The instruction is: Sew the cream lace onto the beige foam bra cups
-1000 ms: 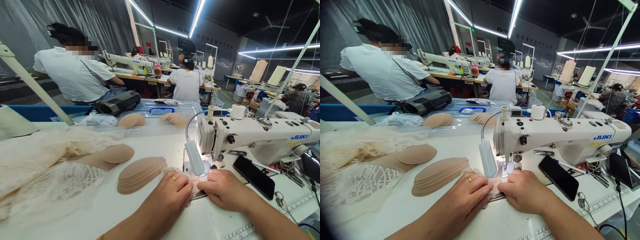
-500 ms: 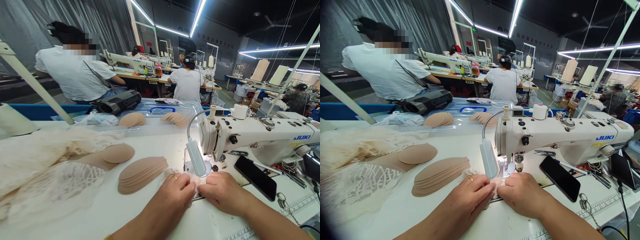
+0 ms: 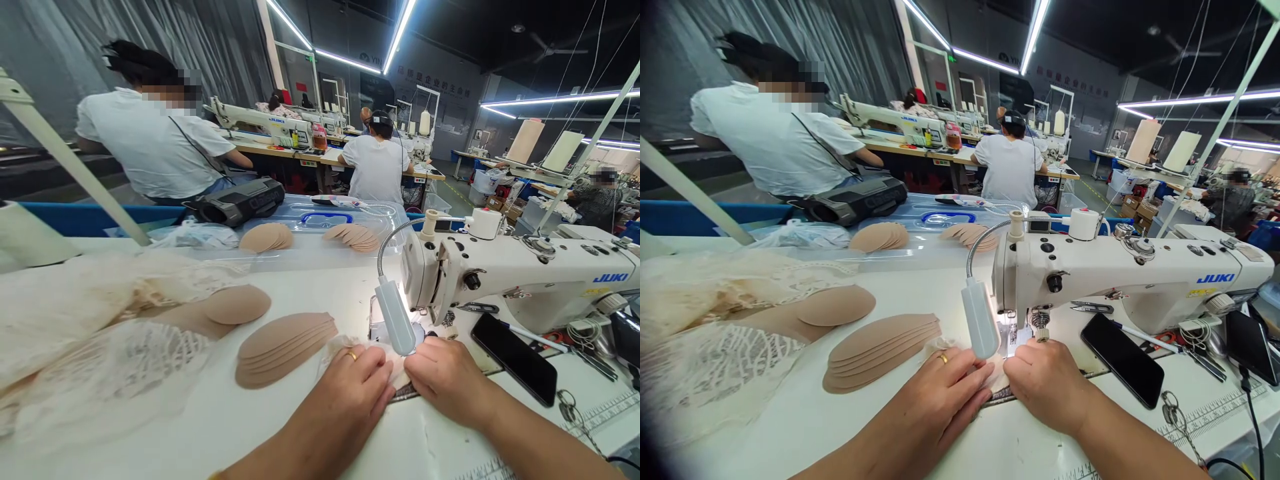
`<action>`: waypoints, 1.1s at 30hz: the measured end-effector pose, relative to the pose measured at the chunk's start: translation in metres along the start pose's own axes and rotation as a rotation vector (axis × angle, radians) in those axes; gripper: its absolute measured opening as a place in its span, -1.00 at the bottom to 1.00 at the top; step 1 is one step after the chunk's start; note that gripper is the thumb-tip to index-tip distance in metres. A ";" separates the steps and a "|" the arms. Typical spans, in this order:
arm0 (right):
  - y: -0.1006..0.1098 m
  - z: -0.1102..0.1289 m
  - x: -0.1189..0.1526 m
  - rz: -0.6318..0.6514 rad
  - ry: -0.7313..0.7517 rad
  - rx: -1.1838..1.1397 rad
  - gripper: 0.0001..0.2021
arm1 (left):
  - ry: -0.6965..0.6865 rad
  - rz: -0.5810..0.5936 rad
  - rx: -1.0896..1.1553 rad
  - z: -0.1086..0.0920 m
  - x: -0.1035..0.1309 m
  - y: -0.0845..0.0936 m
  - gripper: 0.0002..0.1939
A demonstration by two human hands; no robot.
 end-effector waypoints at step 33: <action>0.000 -0.010 0.005 0.236 -0.177 -0.055 -0.82 | -0.184 0.092 0.202 0.037 -0.031 0.004 -0.80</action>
Point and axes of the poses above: each hand's wrist, its own x-axis away from the middle knuckle, its own y-axis out of the back of the hand, z = x × y, the point moved 3 cm from there along -x, towards the middle knuckle, and after that the axes turned 1 degree about -z, right-handed, at the moved point
